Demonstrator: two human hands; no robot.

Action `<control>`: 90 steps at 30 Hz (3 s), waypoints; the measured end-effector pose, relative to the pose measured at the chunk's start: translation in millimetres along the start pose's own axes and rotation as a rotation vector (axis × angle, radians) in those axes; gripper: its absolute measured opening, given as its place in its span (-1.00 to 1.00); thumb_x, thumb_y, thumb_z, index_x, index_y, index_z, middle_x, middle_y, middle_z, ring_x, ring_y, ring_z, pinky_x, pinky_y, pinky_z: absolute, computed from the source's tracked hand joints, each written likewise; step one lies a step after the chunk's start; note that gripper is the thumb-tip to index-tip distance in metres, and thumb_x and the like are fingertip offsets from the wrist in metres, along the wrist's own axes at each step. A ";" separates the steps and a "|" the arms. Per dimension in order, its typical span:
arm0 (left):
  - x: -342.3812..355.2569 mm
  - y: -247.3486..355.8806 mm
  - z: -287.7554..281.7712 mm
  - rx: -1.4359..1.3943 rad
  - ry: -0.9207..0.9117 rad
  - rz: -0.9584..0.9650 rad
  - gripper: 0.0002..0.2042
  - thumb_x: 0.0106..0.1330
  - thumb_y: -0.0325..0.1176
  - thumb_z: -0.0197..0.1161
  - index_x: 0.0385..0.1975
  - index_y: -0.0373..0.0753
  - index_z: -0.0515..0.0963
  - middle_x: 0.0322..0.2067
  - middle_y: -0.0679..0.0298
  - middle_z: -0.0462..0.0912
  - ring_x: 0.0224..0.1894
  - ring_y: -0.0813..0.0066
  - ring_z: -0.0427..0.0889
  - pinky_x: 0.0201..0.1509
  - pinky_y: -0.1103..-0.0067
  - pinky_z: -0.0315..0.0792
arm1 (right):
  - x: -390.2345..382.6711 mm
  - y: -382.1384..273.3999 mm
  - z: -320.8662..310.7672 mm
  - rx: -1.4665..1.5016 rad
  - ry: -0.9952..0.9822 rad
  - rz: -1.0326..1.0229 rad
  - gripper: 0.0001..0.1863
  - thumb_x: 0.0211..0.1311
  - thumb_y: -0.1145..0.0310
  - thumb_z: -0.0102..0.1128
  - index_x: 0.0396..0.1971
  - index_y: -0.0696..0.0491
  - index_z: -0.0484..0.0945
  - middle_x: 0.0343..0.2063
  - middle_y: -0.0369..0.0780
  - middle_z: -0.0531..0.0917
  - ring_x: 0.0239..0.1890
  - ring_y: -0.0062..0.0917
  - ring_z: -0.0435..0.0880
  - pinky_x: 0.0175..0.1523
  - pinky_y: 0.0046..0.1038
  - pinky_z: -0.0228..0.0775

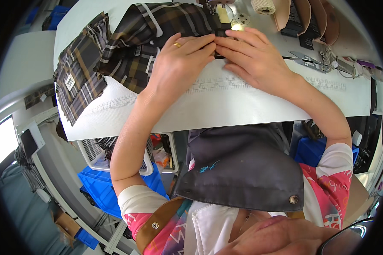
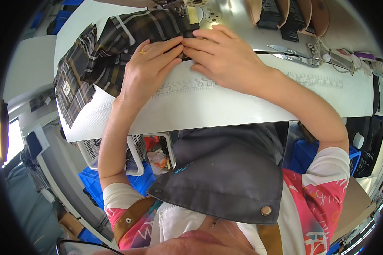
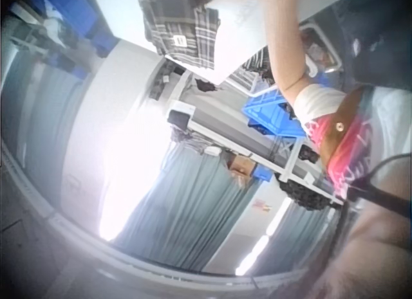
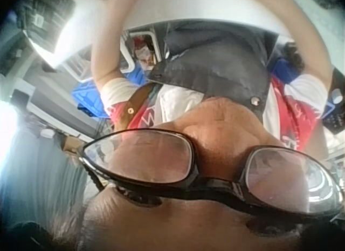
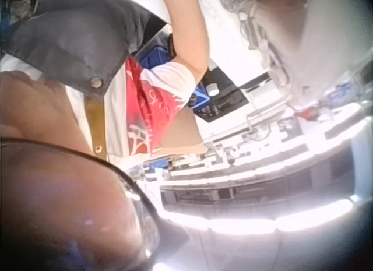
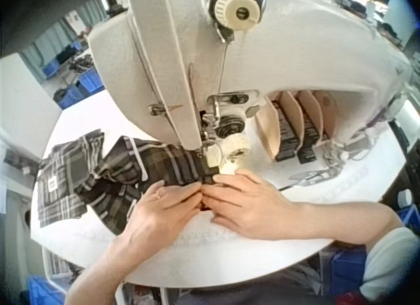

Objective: The person is sewing plaid fabric pieces, likely to create bags, using an industrial sewing machine.

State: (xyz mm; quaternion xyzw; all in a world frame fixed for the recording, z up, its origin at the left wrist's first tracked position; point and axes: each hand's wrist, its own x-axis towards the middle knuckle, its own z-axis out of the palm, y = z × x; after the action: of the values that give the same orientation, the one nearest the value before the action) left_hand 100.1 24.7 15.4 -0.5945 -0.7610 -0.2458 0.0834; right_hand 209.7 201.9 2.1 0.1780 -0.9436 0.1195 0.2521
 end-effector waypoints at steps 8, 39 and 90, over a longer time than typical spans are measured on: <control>8.3 -27.1 1.5 -0.120 0.018 0.062 -0.81 0.07 -0.42 0.27 -0.30 -0.26 0.64 -0.15 0.30 0.62 -0.17 0.35 0.51 -0.02 0.50 0.38 | 2.4 19.8 2.1 0.005 0.022 -0.012 -0.69 0.00 0.29 0.26 -0.21 0.05 0.58 -0.12 -0.36 0.58 -0.04 -0.48 0.45 0.07 -0.41 0.28; -17.4 -40.1 -46.5 -0.423 0.483 -0.452 -0.89 0.16 -0.50 0.23 -0.34 -0.32 0.61 -0.36 0.36 0.64 -0.28 0.69 0.52 -0.12 0.74 0.34 | 52.9 -24.6 -3.9 0.248 0.150 -0.016 -0.71 0.04 0.49 0.15 -0.16 0.12 0.51 -0.10 -0.22 0.53 -0.06 -0.32 0.49 0.00 -0.36 0.35; -70.0 83.0 -73.6 -1.092 0.756 -0.509 -0.80 0.12 -0.67 0.16 -0.24 -0.43 0.53 -0.24 0.17 0.57 -0.20 0.54 0.52 -0.07 0.64 0.41 | 55.3 -99.6 -42.0 1.297 0.336 0.407 -0.95 0.19 0.54 0.04 -0.36 0.17 0.48 -0.44 -0.38 0.55 -0.34 -0.79 0.48 -0.23 -0.71 0.33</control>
State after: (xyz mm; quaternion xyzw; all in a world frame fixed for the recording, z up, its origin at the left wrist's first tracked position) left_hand 186.0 -56.2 72.6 -0.2290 -0.5634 -0.7933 -0.0281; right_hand 222.5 109.4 79.8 0.0915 -0.6448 0.7292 0.2101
